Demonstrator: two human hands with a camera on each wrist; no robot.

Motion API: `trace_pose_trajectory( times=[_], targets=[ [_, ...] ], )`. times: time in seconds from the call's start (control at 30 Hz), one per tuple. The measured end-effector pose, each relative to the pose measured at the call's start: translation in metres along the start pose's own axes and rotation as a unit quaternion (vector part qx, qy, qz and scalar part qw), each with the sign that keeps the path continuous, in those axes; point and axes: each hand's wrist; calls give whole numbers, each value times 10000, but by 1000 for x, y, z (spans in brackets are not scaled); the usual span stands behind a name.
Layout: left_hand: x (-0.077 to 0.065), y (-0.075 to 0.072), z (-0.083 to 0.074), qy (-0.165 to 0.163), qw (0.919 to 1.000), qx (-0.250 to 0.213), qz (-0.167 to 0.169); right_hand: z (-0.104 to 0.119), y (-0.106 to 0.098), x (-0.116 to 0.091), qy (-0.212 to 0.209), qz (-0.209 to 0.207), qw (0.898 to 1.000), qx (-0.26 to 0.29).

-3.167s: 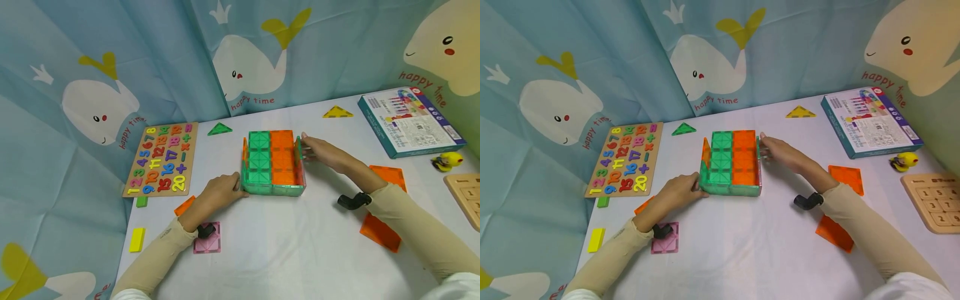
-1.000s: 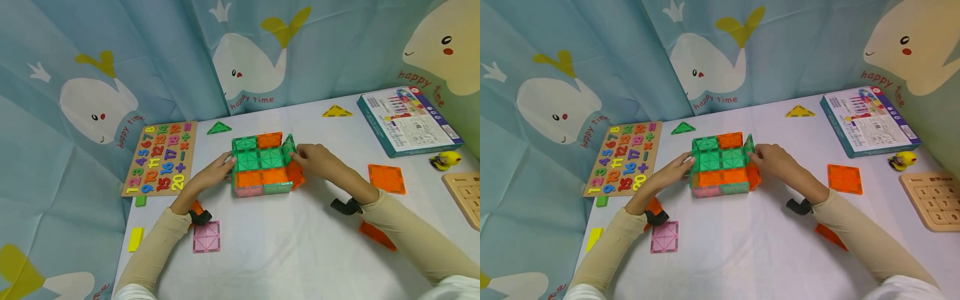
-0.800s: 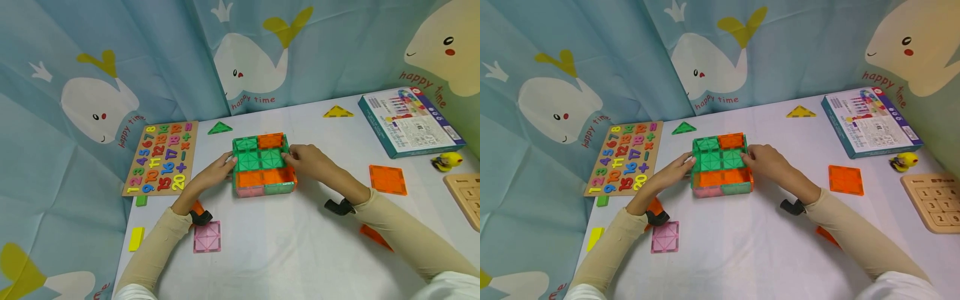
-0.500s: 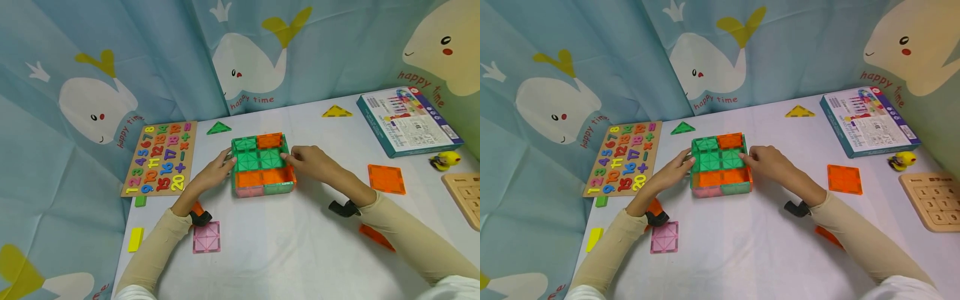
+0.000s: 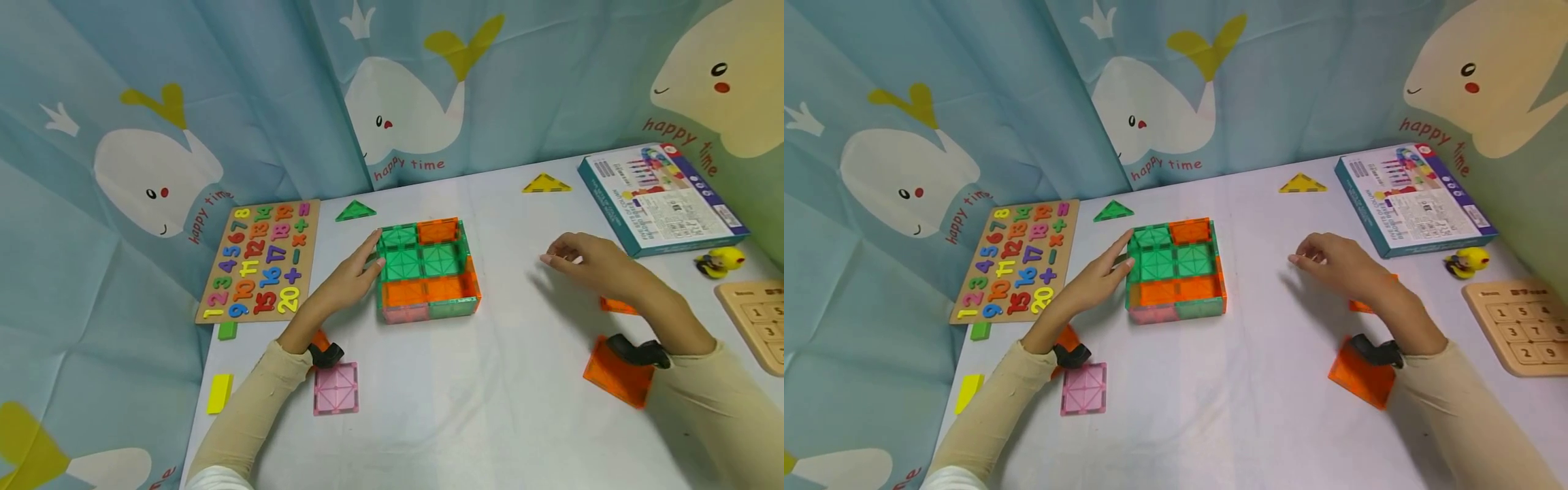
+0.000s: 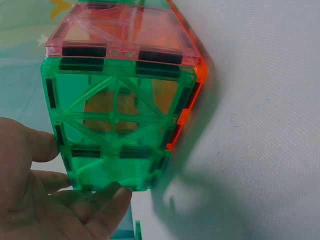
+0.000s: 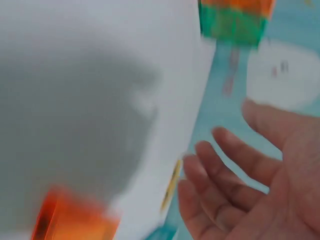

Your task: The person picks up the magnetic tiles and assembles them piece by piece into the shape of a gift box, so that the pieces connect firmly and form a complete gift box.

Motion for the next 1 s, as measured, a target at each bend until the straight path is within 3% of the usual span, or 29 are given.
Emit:
trace_pose_trajectory(
  times=[0.23,0.47,0.73,0.87,1.0],
  targets=[
    [0,0,1,-12,10000,45,54,-64,-19,-48,738,607,9954,109],
    [-1,0,0,-6,10000,81,55,-102,-4,-72,971,739,9914,466],
    [-1,-1,1,-32,9999,127,58,-112,9,-77,874,545,9942,316],
    [-1,-1,1,-38,9999,72,60,-105,6,-75,958,418,9945,26],
    [-1,0,2,-91,9999,-11,88,-95,6,-68,641,239,9973,-252]
  ],
)
Point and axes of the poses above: each hand's wrist, its own x-axis towards the middle knuckle, its own y-axis out of the palm, z = x × y, and after that the axes turned 7 degrees about z, right-handed
